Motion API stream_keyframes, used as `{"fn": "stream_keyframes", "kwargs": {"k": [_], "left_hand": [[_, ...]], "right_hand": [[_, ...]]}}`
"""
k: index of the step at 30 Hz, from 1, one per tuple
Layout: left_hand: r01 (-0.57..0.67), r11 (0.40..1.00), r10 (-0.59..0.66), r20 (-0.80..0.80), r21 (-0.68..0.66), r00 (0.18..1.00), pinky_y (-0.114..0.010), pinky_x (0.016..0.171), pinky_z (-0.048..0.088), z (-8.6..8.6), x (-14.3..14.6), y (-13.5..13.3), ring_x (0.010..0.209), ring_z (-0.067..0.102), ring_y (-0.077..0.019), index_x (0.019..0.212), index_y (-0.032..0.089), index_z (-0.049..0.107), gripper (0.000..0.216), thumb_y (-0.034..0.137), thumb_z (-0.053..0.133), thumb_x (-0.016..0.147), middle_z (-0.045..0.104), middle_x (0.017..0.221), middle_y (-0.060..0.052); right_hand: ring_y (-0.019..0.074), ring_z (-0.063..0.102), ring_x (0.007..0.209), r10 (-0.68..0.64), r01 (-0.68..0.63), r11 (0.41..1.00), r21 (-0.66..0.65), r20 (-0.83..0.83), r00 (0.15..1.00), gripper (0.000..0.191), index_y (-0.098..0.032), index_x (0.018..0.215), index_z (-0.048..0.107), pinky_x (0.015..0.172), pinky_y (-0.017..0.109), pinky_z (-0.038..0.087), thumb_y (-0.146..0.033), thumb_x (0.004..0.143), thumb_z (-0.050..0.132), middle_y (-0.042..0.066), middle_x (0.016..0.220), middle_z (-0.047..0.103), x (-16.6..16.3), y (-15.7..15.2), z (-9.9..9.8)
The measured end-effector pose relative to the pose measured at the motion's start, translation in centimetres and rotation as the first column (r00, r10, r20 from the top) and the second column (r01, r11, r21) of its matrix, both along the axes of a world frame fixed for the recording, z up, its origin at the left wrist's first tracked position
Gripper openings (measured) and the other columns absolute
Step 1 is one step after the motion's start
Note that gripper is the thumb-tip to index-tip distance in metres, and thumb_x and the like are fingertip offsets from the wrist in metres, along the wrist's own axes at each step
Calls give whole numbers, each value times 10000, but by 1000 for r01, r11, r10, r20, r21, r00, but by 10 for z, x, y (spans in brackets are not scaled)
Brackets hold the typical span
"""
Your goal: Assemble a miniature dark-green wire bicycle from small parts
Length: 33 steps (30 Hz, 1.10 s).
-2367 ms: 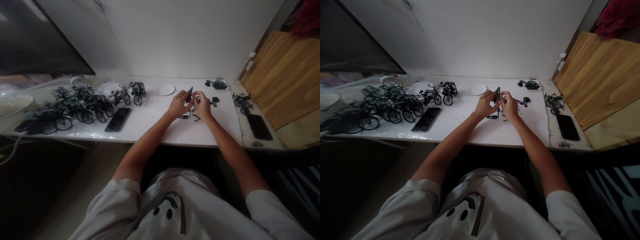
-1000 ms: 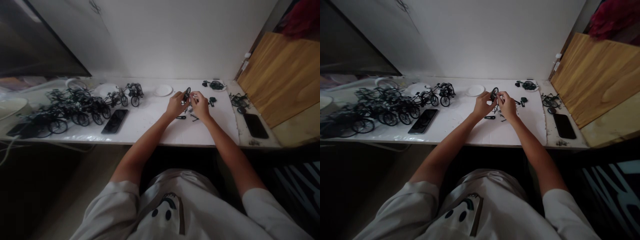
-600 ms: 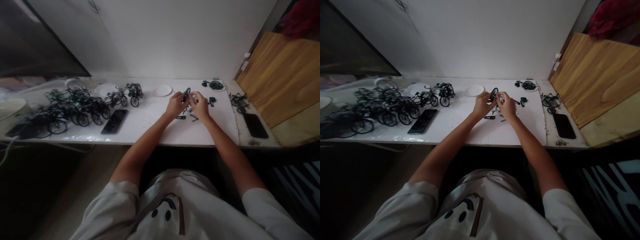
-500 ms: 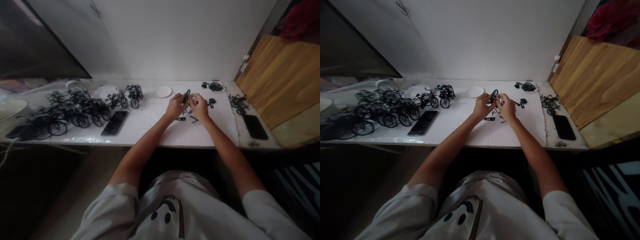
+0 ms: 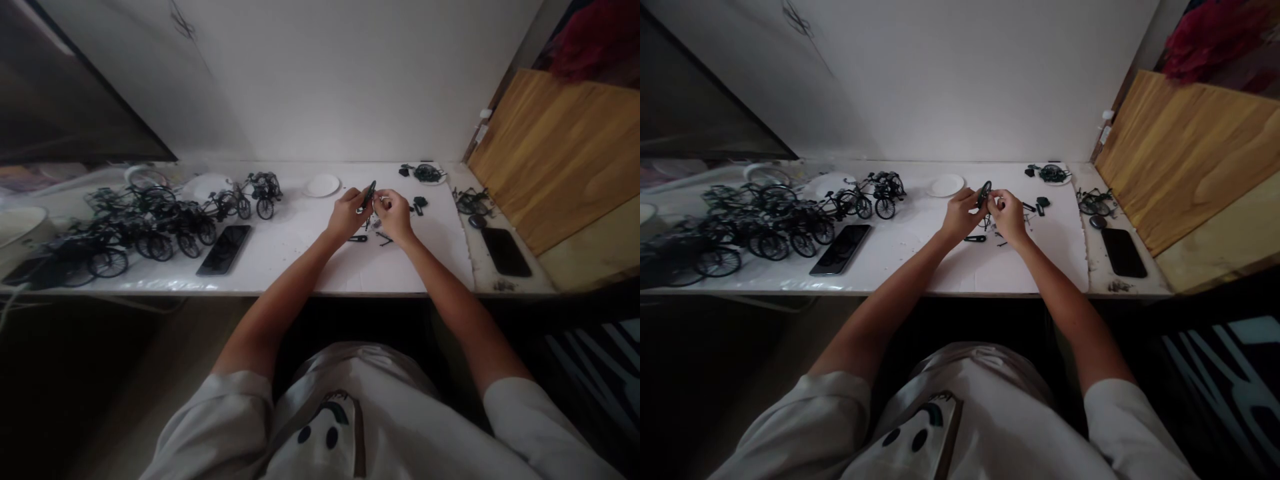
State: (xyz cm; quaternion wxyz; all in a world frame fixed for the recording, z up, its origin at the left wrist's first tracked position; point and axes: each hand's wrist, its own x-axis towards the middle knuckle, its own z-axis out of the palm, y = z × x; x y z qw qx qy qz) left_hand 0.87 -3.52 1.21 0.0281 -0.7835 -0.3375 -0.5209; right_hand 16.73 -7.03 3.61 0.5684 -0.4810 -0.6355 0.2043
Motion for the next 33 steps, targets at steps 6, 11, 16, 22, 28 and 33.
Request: {"fn": "stream_keyframes", "kwargs": {"k": [6,11,16,22,28,33], "left_hand": [[3,1000,-4,-15,-26,1000,-307,723,593,-1,0,0,743,630,-162,1282,214,769,307,297,631,1020,661,885,-65],[-15,999,12,-59,-40,998,-322,770,601,-3,-2,2,785,652,-175,1345,195,749,357,316,614,1038,699,937,-89],[-62,998,63,-101,12,993,-315,782,590,-6,-2,5,804,665,-176,1407,181,728,401,282,598,1040,715,963,-97],[-65,998,64,-65,-5,996,-320,805,589,-4,0,3,836,683,-184,1425,171,711,408,304,582,1062,719,980,-106],[-78,995,80,31,-64,996,-346,844,618,4,1,-4,902,744,-208,1338,183,744,343,308,620,1044,787,1041,-126],[-28,988,62,220,-153,973,-298,861,679,2,-1,3,892,796,-166,1220,186,714,255,314,688,1002,821,1036,-76]], "right_hand": [[125,379,530,-37,37,999,-3,11,999,118,-209,923,690,567,301,339,-317,957,657,-71,570,460,-1,0,0],[130,436,562,-41,40,998,-47,-26,999,135,-193,941,714,586,293,369,-320,939,669,-60,599,504,-1,2,-1],[122,426,560,-26,18,995,-95,-90,996,173,-165,946,732,578,289,362,-332,920,700,-56,602,519,0,4,-1],[130,441,564,-5,-1,999,-53,-99,995,259,-188,1007,716,563,290,353,-443,974,681,-43,634,533,-2,3,-5],[137,419,527,-7,7,1000,18,-11,1000,272,-241,1029,661,563,307,332,-510,1031,617,-72,597,466,-3,0,-6],[144,458,538,-11,10,1000,13,51,999,146,-251,1031,648,603,308,374,-393,1012,615,-74,596,503,-3,-2,-7]]}}
